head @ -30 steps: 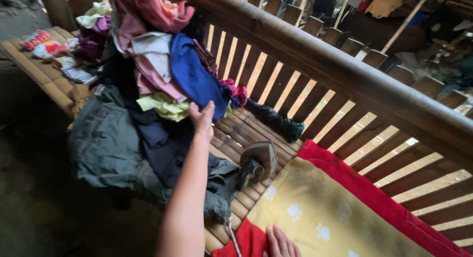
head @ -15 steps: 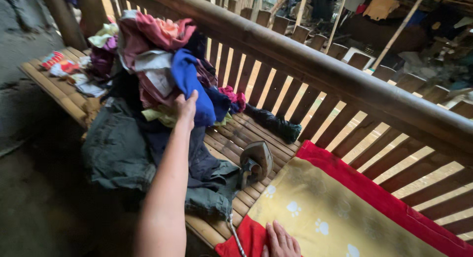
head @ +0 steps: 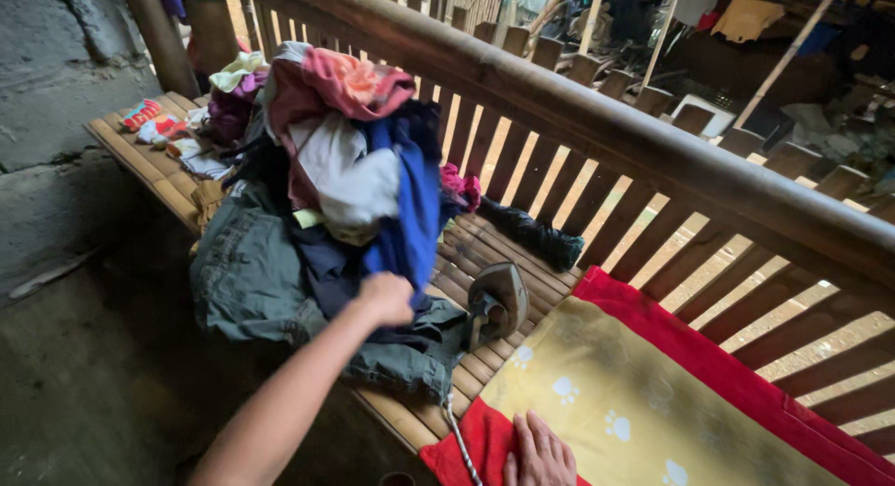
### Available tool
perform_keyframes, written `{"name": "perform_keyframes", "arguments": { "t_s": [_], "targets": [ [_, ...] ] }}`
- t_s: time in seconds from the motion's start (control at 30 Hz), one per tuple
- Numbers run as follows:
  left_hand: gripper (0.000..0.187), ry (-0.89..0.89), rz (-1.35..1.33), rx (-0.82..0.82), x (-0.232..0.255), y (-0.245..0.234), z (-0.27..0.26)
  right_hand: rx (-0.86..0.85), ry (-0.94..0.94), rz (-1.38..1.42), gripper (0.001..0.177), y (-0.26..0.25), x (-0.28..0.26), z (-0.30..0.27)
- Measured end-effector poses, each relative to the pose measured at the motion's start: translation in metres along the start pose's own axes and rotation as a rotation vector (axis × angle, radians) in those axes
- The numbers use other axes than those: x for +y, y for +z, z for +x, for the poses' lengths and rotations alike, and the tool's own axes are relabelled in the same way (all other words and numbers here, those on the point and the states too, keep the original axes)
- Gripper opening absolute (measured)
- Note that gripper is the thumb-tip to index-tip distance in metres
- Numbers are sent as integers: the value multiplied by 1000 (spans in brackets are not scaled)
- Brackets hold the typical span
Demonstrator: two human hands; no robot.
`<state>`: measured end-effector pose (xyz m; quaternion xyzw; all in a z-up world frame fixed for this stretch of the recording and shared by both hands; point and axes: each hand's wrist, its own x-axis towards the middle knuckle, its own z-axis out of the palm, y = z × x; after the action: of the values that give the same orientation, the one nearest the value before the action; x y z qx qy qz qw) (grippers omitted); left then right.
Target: The person irons an orange tank top on a red and yellow towel using an iron, then folds the tank top and a pair of pink patterned shorts by hand.
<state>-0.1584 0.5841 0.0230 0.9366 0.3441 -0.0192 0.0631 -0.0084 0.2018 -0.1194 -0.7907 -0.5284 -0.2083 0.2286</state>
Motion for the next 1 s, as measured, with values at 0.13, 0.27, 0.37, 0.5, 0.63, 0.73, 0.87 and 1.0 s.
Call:
{"name": "perform_keyframes", "arguments": {
  "t_s": [0.13,0.27,0.37,0.5,0.63,0.73,0.87,1.0],
  "targets": [
    [31,149,5,-120,26,27,-18,-40,1,5,70,-4,0,-5],
    [57,349,-15,-293,-5,4,4,7,9,-18,72,15,9,-9],
    [56,168,-107,-24,-36,-46,34,35,-5,-24,73,33,22,-17],
    [71,-21,-54,775,-48,-111,79,58,-25,-51,73,54,33,-23],
    [94,-29,-42,797,-64,-149,102,48,-36,-67,73,69,32,-28],
    [110,-83,-107,637,-73,-153,131,48,-39,-75,73,77,41,-9],
    [96,-373,24,502,-117,-135,178,71,-10,-114,72,72,55,14],
    [10,-354,277,835,-159,-61,192,72,-1,-122,72,73,54,20]
  ]
}}
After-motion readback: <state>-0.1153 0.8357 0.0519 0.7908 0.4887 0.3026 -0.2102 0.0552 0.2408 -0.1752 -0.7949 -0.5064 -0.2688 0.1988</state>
